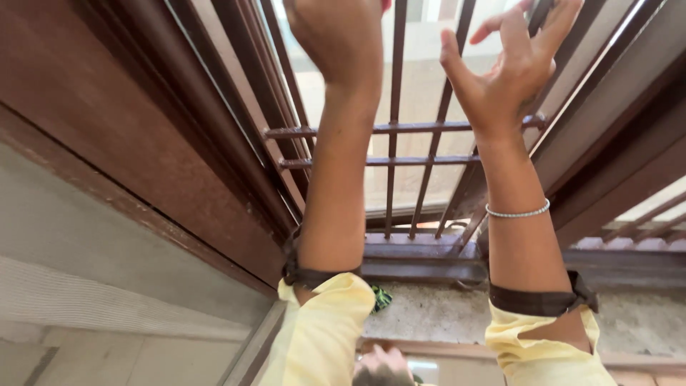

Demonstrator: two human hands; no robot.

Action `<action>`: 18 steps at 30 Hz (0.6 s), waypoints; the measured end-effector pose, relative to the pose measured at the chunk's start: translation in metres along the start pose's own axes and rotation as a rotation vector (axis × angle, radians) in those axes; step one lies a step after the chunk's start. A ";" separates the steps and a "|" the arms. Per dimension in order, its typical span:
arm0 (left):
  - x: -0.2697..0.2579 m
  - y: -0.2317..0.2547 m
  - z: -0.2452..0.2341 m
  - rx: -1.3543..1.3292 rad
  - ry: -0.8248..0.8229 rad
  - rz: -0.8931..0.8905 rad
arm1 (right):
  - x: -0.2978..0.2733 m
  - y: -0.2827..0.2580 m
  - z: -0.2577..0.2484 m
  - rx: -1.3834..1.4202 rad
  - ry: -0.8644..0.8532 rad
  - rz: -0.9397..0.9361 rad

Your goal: The person wipes the metal bars of a window grille using a red patterned cloth. They repeatedly rub the cloth along the vertical and horizontal bars, moving from top to bottom and side to side to clean the surface.

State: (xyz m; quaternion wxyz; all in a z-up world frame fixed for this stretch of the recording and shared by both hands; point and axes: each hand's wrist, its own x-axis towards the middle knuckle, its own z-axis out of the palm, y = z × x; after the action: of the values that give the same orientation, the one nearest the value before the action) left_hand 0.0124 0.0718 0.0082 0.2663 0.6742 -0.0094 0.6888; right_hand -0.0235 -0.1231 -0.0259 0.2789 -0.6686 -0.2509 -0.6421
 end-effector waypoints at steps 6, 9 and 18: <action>-0.061 0.004 -0.034 0.045 -0.141 -0.103 | 0.000 0.000 0.001 -0.002 -0.042 0.065; -0.084 0.004 -0.052 0.050 -0.285 -0.200 | 0.001 0.001 0.001 -0.001 -0.069 0.059; -0.095 0.021 -0.099 0.150 -0.317 -0.125 | -0.015 0.024 0.001 0.136 -0.158 0.102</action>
State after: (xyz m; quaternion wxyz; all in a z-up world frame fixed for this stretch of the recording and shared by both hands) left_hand -0.0922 0.0574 -0.0821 0.2529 0.7915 0.0419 0.5548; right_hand -0.0071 -0.1391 -0.0422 0.3353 -0.7087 -0.2806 -0.5538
